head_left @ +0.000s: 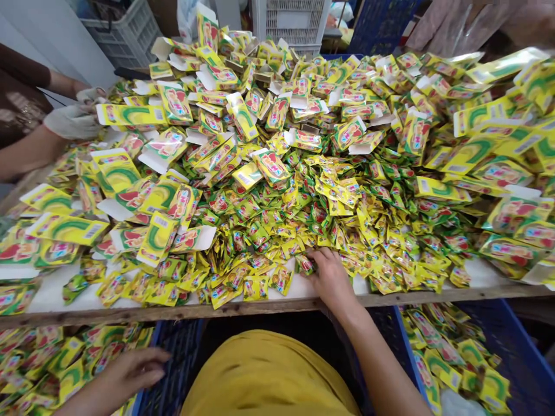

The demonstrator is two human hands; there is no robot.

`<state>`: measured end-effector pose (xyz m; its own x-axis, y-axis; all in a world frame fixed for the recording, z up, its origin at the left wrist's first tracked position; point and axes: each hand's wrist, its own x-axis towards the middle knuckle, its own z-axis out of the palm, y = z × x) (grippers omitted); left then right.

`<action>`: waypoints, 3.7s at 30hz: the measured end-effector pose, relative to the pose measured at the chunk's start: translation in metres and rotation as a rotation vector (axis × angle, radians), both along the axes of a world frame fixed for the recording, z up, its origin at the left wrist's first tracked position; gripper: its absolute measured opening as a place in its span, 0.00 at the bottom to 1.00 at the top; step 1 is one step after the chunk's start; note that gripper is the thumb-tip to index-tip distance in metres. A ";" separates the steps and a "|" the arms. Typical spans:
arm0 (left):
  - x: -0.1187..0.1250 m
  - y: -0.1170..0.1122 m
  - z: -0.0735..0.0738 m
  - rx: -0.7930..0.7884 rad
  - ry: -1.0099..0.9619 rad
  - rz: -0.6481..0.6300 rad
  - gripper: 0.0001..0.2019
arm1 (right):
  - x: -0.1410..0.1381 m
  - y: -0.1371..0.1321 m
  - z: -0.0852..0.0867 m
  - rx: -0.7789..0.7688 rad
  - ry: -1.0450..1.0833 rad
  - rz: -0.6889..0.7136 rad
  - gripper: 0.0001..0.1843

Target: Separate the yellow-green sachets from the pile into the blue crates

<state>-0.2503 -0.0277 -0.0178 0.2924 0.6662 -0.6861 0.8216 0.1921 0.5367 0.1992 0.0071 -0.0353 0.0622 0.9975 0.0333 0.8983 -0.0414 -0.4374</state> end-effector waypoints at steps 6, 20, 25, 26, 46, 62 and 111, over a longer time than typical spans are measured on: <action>0.179 0.042 0.035 0.396 -0.484 -0.159 0.12 | -0.002 -0.012 -0.002 0.026 0.002 -0.022 0.07; 0.258 0.072 -0.003 0.308 -0.517 0.277 0.11 | -0.005 -0.011 -0.004 -0.060 0.210 -0.197 0.18; 0.256 0.071 0.010 -0.018 -0.789 0.635 0.15 | 0.015 -0.017 0.016 0.044 0.694 -0.450 0.14; 0.257 0.070 0.012 -0.019 -0.795 0.655 0.15 | 0.016 -0.019 0.023 0.015 0.875 -0.466 0.16; 0.264 0.058 0.013 -0.036 -0.998 0.794 0.15 | -0.018 -0.018 0.057 -0.183 1.248 -0.270 0.24; 0.257 0.055 0.023 -0.159 -1.122 0.786 0.09 | -0.048 -0.014 0.036 -0.125 1.070 -0.231 0.30; 0.237 0.053 0.032 0.085 -0.939 0.581 0.15 | -0.040 -0.022 0.022 0.099 0.556 0.072 0.15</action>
<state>-0.0133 0.0258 0.0138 0.3000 0.9053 -0.3008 -0.1225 0.3493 0.9290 0.1587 -0.0150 -0.0136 0.0285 0.9937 0.1085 0.5311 0.0769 -0.8438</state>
